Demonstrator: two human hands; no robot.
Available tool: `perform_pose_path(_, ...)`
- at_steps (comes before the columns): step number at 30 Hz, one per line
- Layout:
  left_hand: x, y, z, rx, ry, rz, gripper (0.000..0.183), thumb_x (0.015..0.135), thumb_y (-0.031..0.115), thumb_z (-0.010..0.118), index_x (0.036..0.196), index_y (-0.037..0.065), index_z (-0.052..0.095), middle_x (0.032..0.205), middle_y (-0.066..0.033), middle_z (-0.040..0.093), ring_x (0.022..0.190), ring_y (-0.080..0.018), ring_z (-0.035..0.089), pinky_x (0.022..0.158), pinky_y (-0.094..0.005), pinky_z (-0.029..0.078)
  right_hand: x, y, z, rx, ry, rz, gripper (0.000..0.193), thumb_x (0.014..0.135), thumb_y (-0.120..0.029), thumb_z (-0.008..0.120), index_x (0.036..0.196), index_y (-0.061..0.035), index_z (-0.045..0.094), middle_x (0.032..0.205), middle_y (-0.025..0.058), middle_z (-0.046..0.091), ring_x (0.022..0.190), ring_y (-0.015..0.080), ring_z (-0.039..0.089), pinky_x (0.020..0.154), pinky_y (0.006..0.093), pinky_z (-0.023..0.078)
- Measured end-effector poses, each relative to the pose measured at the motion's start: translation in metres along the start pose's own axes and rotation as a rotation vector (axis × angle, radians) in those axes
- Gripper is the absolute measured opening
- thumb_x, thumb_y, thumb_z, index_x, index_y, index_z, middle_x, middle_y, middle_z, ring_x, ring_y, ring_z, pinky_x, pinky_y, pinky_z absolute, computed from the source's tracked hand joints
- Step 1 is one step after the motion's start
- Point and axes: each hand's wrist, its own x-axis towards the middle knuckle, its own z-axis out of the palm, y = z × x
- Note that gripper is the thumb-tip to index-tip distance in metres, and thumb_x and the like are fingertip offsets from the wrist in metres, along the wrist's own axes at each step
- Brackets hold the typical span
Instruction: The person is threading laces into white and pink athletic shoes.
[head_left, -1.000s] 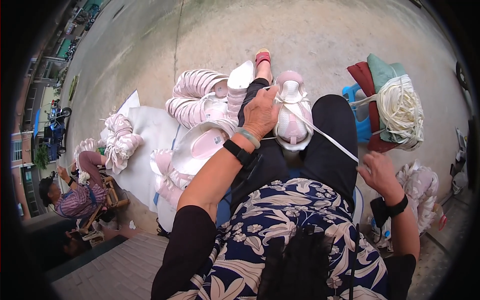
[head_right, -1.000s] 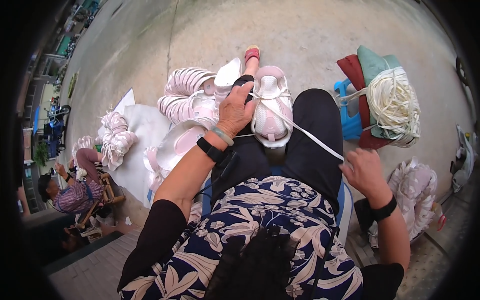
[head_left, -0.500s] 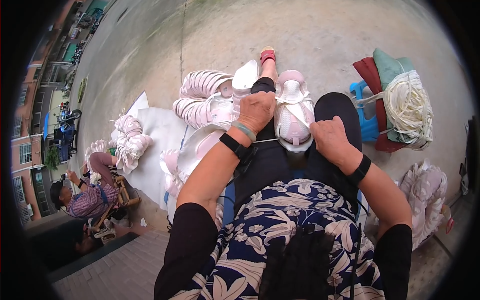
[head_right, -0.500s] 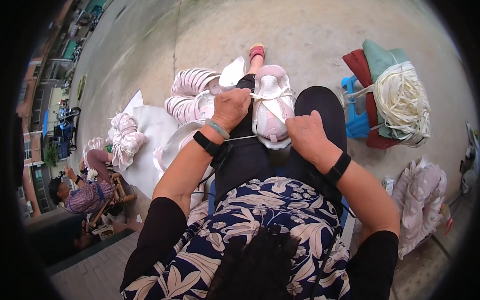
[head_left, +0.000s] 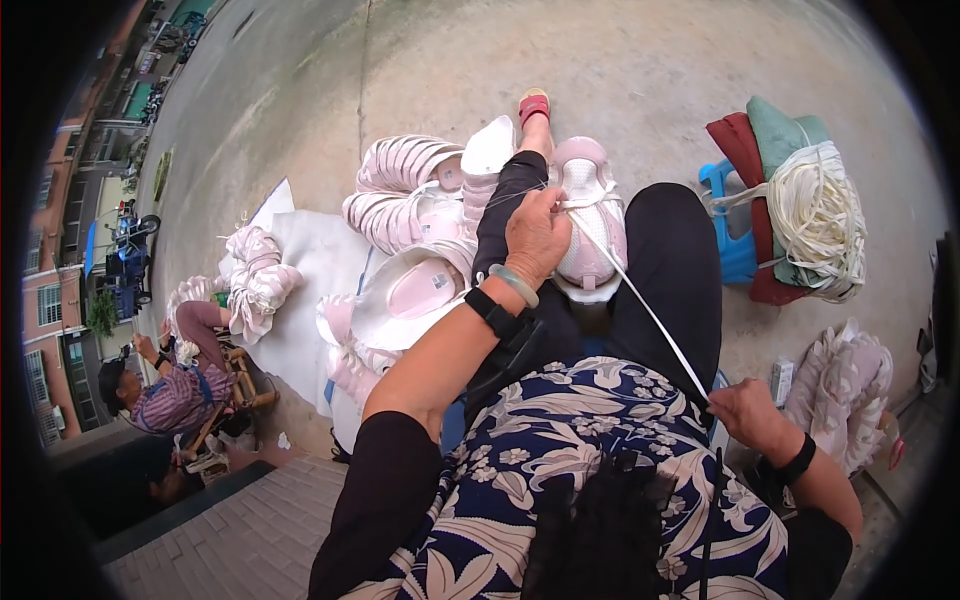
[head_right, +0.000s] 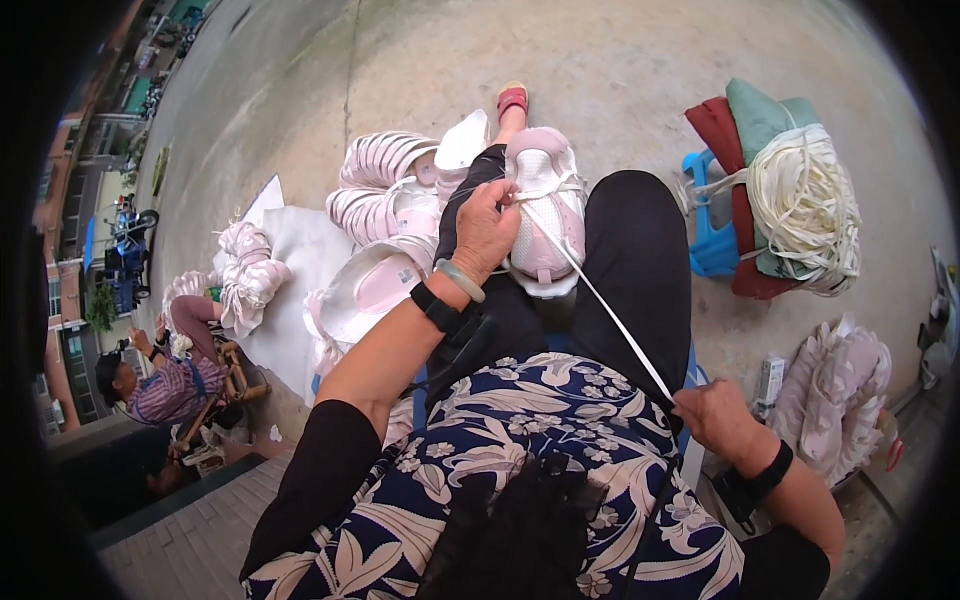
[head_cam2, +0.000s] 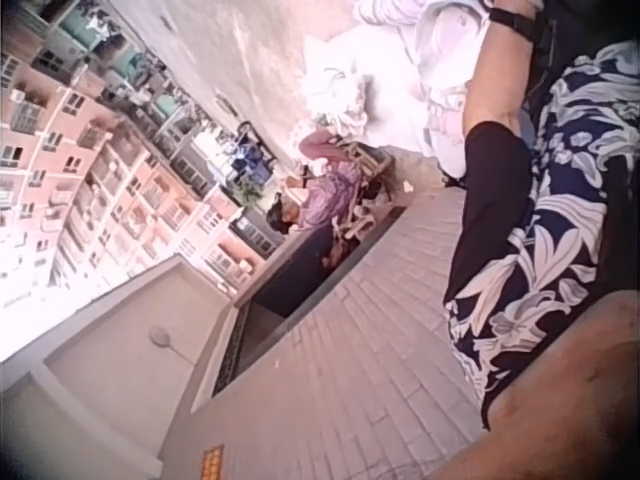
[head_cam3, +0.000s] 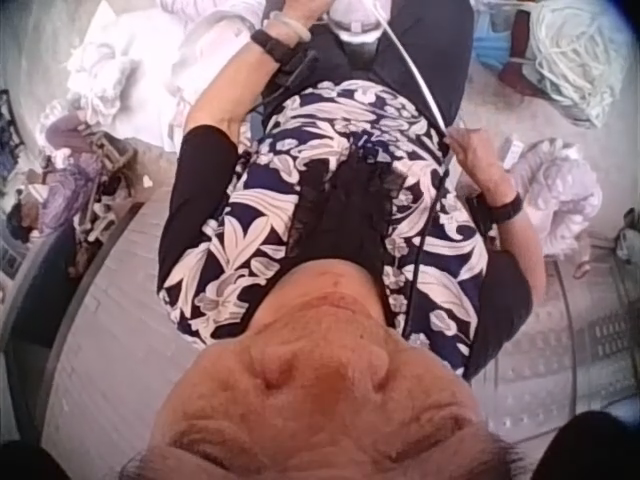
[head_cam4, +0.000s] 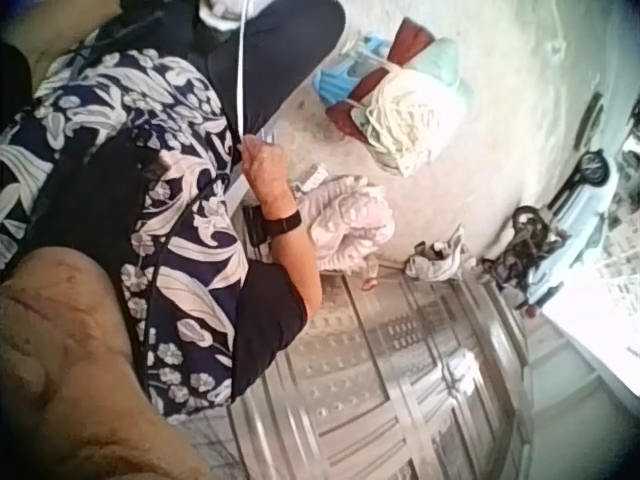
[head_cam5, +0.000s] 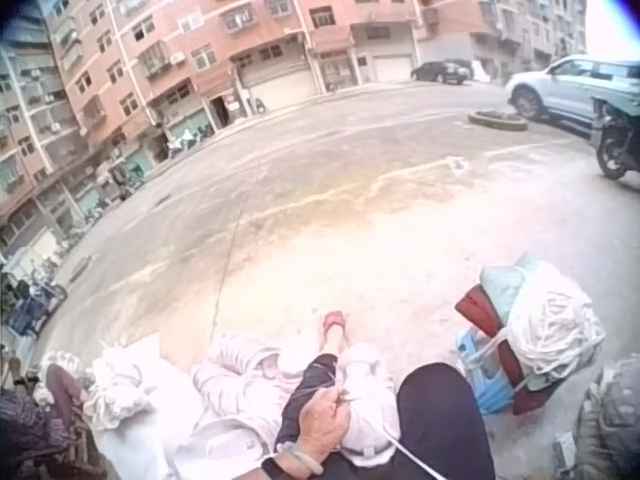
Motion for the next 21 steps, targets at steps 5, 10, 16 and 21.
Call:
perform_pose_path(5, 0.0, -0.007, 0.0, -0.043, 0.05, -0.088, 0.028, 0.073, 0.003, 0.054, 0.1, 0.004, 0.056, 0.078, -0.0114, 0.06, 0.065, -0.0265, 0.058, 0.064, -0.0336, 0.047, 0.047, -0.025, -0.037, -0.133, -0.01, -0.178, 0.025, 0.076, -0.028, 0.065, 0.067, -0.0077, 0.054, 0.063, 0.0124, 0.056, 0.063, 0.0327, 0.058, 0.055, 0.0419, 0.044)
perform_pose_path(10, 0.006, 0.003, 0.002, 0.06, 0.134, -0.005, 0.02, 0.074, 0.003, 0.054, 0.094, 0.004, 0.053, 0.073, -0.012, 0.059, 0.064, -0.0256, 0.059, 0.061, -0.0341, 0.047, 0.145, -0.036, -0.049, -0.087, 0.507, -0.206, 0.015, 0.081, -0.02, 0.06, 0.074, -0.0069, 0.055, 0.064, 0.011, 0.056, 0.063, 0.0333, 0.057, 0.055, 0.0416, 0.043)
perform_pose_path(16, 0.005, 0.001, -0.001, 0.005, -0.008, -0.165, 0.016, 0.071, 0.009, 0.054, 0.086, 0.005, 0.048, 0.075, -0.015, 0.057, 0.074, -0.0353, 0.057, 0.066, -0.0435, 0.044, 0.195, -0.054, -0.037, -0.46, 0.266, -0.099, 0.018, 0.078, -0.024, 0.061, 0.073, -0.0069, 0.062, 0.067, 0.0117, 0.063, 0.064, 0.0283, 0.064, 0.056, 0.0376, 0.049)
perform_pose_path(21, 0.002, -0.005, -0.002, -0.025, -0.034, -0.149, 0.018, 0.07, 0.01, 0.056, 0.085, 0.005, 0.048, 0.073, -0.0144, 0.056, 0.071, -0.0347, 0.056, 0.065, -0.0437, 0.044, 0.196, -0.042, -0.023, -0.559, 0.098, -0.056, 0.009, 0.071, -0.016, 0.062, 0.069, -0.0078, 0.065, 0.066, 0.011, 0.064, 0.065, 0.0256, 0.066, 0.054, 0.0356, 0.05)
